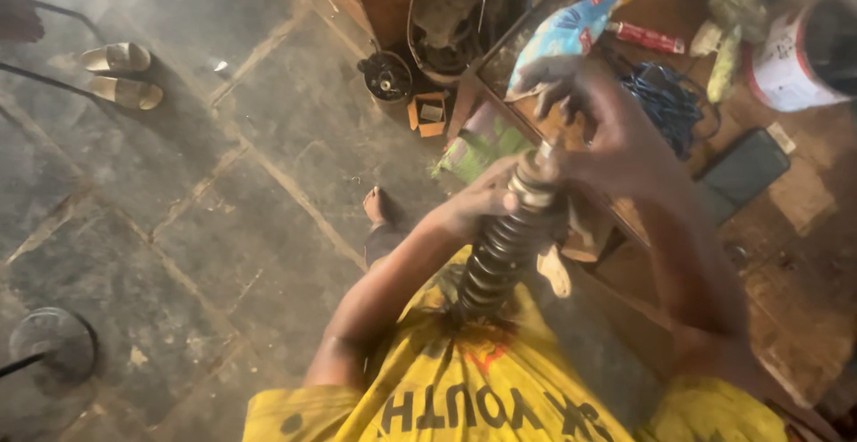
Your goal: The person uses a spring compressor to compress a coil spring on a shock absorber assembly. They then remove the top nut and disassemble the shock absorber from the spring.
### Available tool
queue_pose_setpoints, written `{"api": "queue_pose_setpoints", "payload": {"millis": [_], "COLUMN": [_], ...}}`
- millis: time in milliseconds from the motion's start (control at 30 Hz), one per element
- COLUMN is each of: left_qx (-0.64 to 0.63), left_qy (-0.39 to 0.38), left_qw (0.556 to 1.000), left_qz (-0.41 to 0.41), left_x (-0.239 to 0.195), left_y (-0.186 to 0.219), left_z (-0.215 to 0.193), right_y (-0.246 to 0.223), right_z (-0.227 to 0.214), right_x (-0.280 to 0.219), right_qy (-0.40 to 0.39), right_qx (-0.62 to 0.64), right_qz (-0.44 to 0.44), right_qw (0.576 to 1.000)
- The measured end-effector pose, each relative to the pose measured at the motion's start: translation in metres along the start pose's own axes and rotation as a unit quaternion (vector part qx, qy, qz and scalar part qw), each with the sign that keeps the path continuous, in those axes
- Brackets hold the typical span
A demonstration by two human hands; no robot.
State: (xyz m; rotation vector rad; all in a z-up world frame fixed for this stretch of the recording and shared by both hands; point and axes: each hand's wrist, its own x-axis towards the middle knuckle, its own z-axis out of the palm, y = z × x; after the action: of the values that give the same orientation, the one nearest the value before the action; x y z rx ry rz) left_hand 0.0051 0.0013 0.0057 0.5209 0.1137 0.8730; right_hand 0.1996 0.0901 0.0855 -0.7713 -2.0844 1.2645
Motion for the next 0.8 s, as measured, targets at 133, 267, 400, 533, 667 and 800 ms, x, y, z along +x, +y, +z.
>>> {"api": "queue_pose_setpoints", "payload": {"millis": [133, 267, 400, 533, 667, 800], "left_qx": [-0.015, -0.017, -0.010, -0.005, 0.008, -0.003], "left_qy": [0.027, 0.000, -0.012, -0.027, -0.007, 0.002], "left_qw": [1.000, 1.000, 1.000, 0.999, 1.000, 1.000], "left_qz": [0.003, 0.018, 0.016, 0.028, 0.027, 0.029], "left_x": [-0.006, -0.008, -0.003, -0.013, -0.004, -0.011], "left_y": [0.009, 0.016, 0.009, 0.013, 0.012, 0.017], "left_z": [0.003, 0.002, 0.004, 0.001, 0.003, 0.003], "right_y": [-0.005, -0.017, -0.009, -0.003, -0.016, -0.017], "right_z": [-0.007, -0.004, 0.005, 0.005, -0.002, 0.016], "right_x": [0.013, 0.011, 0.018, 0.024, 0.018, 0.032], "right_qy": [0.060, 0.058, -0.068, -0.004, 0.023, -0.054], "right_qx": [-0.006, 0.033, 0.055, 0.008, 0.012, 0.016], "right_qz": [0.024, 0.052, 0.009, 0.095, 0.090, 0.012], "right_qw": [0.998, 0.996, 0.996, 0.995, 0.996, 0.998]}}
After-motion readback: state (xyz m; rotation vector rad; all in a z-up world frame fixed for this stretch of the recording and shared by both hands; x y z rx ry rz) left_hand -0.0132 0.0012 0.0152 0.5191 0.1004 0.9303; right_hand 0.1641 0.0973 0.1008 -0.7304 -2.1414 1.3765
